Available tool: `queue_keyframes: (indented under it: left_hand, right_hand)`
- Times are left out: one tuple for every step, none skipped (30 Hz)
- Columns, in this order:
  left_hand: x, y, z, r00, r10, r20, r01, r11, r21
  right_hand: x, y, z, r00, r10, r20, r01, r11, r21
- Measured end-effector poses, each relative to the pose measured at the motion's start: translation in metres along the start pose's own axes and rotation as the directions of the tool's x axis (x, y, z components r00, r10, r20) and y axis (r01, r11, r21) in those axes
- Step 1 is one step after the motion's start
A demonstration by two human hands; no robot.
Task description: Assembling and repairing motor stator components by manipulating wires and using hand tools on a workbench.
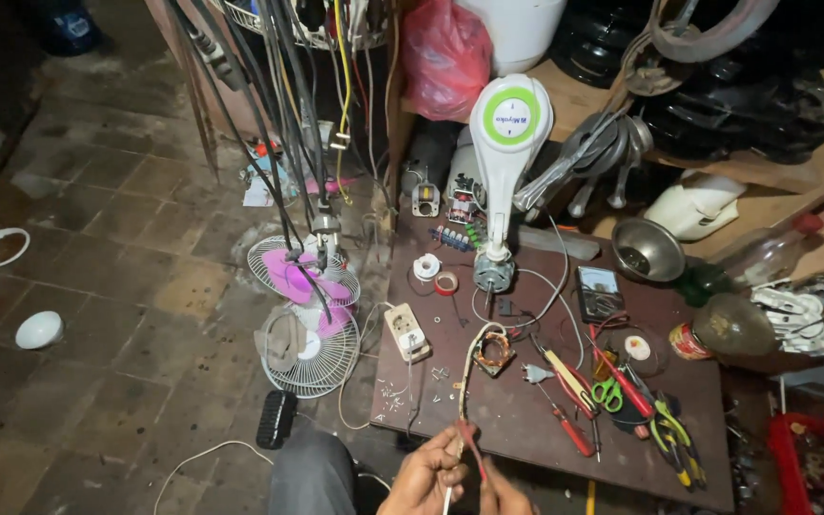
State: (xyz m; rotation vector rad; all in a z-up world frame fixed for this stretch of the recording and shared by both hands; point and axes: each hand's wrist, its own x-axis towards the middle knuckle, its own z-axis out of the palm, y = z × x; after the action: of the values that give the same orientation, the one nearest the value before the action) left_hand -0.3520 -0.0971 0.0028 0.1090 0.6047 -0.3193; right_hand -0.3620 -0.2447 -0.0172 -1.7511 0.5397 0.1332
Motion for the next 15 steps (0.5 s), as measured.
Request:
queue_keyframes:
  left_hand:
    - [-0.002,-0.001,-0.001,0.999,-0.027,0.043,0.025,0.999,0.041]
    - [-0.005,-0.002,-0.002,0.995,-0.056,0.085,0.049,0.995,0.083]
    - [-0.007,-0.001,0.001,0.995,-0.055,0.084,0.048,0.995,0.088]
    - [-0.009,-0.001,0.004,0.997,-0.042,0.071,0.036,0.995,0.088]
    - [-0.009,0.000,0.007,0.998,-0.030,0.060,0.025,0.996,0.088]
    - [-0.006,0.002,0.001,0.998,-0.030,0.060,0.024,0.996,0.092]
    - [0.000,0.006,-0.005,0.996,-0.064,0.068,0.059,0.995,0.075]
    - [0.006,0.009,-0.012,0.992,-0.098,0.076,0.094,0.994,0.058]
    - [0.004,0.009,-0.003,0.992,-0.097,0.078,0.093,0.994,0.054]
    - [0.002,0.008,0.005,0.997,-0.075,-0.002,0.074,0.992,0.100]
    - [-0.002,0.008,0.013,0.995,-0.048,-0.082,0.060,0.988,0.145]
    - [-0.005,0.009,0.019,0.996,-0.048,-0.082,0.059,0.988,0.140]
    - [-0.010,0.009,0.024,0.997,-0.022,-0.075,0.037,0.978,0.206]
    - [-0.015,0.009,0.029,0.998,0.003,-0.067,0.015,0.963,0.270]
    - [-0.019,0.009,0.032,0.997,0.002,-0.072,0.018,0.962,0.272]
  right_hand:
    - [-0.001,-0.042,0.001,0.991,0.077,0.106,-0.017,0.879,-0.477]
    - [-0.001,-0.084,0.001,0.968,0.193,0.160,0.030,0.546,-0.837]
    - [0.004,-0.093,0.005,0.968,0.193,0.162,0.030,0.550,-0.835]
    - [0.009,-0.101,0.009,0.965,0.187,0.186,0.050,0.564,-0.824]
    - [0.015,-0.111,0.013,0.962,0.179,0.209,0.069,0.577,-0.814]
    - [0.015,-0.110,0.012,0.962,0.177,0.209,0.069,0.580,-0.811]
    - [0.017,-0.109,0.011,0.965,0.162,0.204,0.067,0.602,-0.796]
    - [0.019,-0.109,0.010,0.969,0.147,0.200,0.066,0.623,-0.780]
    - [0.017,-0.115,0.008,0.969,0.146,0.201,0.068,0.620,-0.782]
    - [0.016,-0.121,0.006,0.936,0.290,0.199,-0.008,0.583,-0.813]
    - [0.015,-0.127,0.003,0.883,0.430,0.188,-0.080,0.532,-0.843]
    - [0.017,-0.122,0.005,0.883,0.430,0.188,-0.077,0.528,-0.846]
    - [0.018,-0.116,0.007,0.925,0.338,0.176,-0.027,0.518,-0.855]
    - [0.019,-0.110,0.008,0.956,0.242,0.166,0.023,0.502,-0.865]
    - [0.026,-0.107,0.009,0.955,0.246,0.166,0.020,0.503,-0.864]
